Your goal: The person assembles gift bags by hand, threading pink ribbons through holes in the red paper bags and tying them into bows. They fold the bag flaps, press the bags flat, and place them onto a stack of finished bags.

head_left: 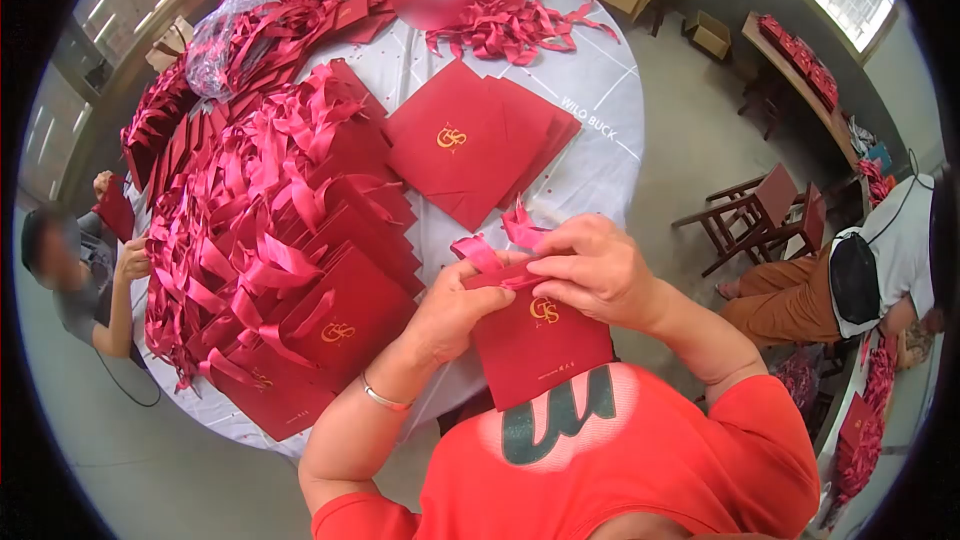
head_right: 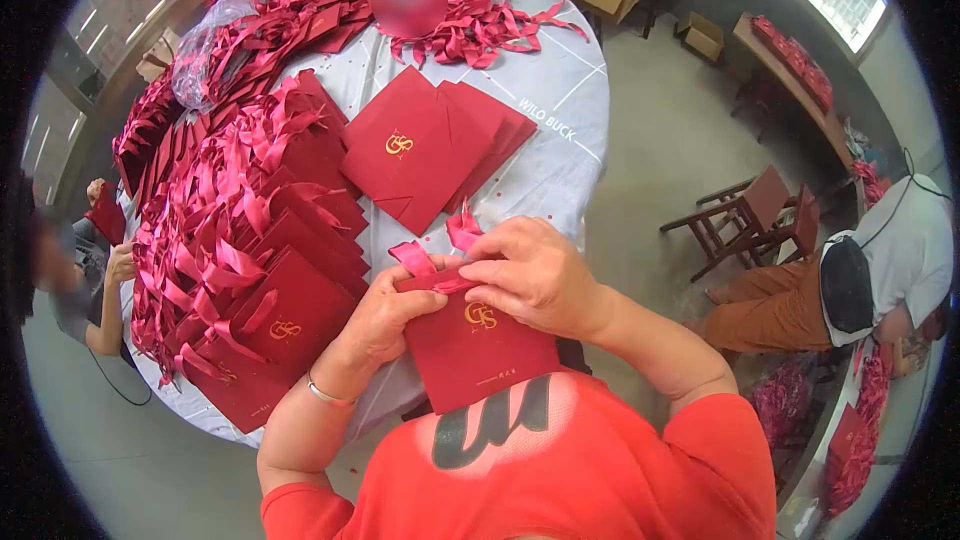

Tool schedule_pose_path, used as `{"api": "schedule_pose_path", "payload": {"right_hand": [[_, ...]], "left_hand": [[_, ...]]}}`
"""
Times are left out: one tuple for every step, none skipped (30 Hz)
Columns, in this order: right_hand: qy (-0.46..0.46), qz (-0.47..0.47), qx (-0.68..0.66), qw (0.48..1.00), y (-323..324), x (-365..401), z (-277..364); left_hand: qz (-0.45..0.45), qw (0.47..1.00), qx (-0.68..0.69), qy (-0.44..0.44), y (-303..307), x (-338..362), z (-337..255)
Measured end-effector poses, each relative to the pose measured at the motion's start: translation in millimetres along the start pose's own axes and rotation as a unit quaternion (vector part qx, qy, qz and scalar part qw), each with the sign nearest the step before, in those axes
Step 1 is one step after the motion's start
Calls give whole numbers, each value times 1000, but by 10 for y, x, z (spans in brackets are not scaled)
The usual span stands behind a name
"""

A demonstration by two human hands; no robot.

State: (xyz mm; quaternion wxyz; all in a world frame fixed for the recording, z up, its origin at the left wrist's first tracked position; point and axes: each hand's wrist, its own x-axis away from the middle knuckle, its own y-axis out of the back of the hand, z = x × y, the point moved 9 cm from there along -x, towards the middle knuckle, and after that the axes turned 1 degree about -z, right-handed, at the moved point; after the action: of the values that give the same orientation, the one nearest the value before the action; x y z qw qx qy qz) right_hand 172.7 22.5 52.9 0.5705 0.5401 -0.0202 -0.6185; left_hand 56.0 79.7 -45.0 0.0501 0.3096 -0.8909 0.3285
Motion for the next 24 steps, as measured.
{"api": "schedule_pose_path", "payload": {"right_hand": [[15,-3,3,1000,-34,13,11],[31,-5,5,999,-56,20,30],[30,-6,3,1000,-73,15,30],[9,-5,-27,1000,-84,5,-9],[-13,-5,-56,998,-90,-4,-48],[-14,-6,-56,998,-81,-16,-43],[-28,1,-77,997,-82,-26,-56],[-42,7,-97,994,-90,-28,-74],[-43,7,-97,994,-90,-25,-76],[-58,11,-116,991,-103,-18,-100],[-72,14,-136,988,-115,-15,-124],[-71,14,-135,988,-115,-18,-126],[-75,16,-144,987,-119,-17,-135],[-80,17,-153,985,-121,-12,-143],[-80,17,-152,985,-123,-1,-147],[-79,17,-155,985,-129,13,-154],[-78,16,-158,984,-133,23,-158],[-78,16,-157,984,-131,28,-160],[-77,18,-156,985,-135,32,-159],[-76,21,-155,985,-137,33,-157],[-75,21,-155,985,-132,38,-155],[-79,23,-158,984,-133,44,-159],[-82,26,-160,983,-135,45,-163],[-83,26,-160,983,-124,35,-159]], "left_hand": [[-3,1000,1,2,4,0,4],[-9,1000,-2,3,8,3,1],[-15,1000,-5,3,17,5,-4],[-16,1000,-5,3,27,0,-6],[-13,1000,-17,0,33,-7,-11],[-10,1000,-28,-3,33,-12,-17],[-10,1000,-29,-2,30,-12,-20],[-9,999,-37,-5,24,-6,-32],[-9,999,-45,-7,20,-3,-37],[-9,999,-45,-7,23,-5,-29],[-6,999,-52,-13,23,-8,-32],[-3,998,-59,-19,21,-9,-41],[-3,998,-59,-20,20,-8,-47],[-3,998,-60,-16,16,-4,-48],[-2,998,-60,-13,11,-3,-46],[-1,998,-61,-13,6,-2,-48],[0,998,-58,-15,2,1,-51],[1,998,-56,-17,-2,2,-53],[1,998,-56,-17,-3,1,-51],[1,998,-61,-18,-1,-1,-52],[1,998,-66,-20,1,-1,-54],[0,998,-66,-20,-3,1,-61],[-5,997,-72,-17,0,6,-67],[-10,997,-78,-13,2,10,-68]]}}
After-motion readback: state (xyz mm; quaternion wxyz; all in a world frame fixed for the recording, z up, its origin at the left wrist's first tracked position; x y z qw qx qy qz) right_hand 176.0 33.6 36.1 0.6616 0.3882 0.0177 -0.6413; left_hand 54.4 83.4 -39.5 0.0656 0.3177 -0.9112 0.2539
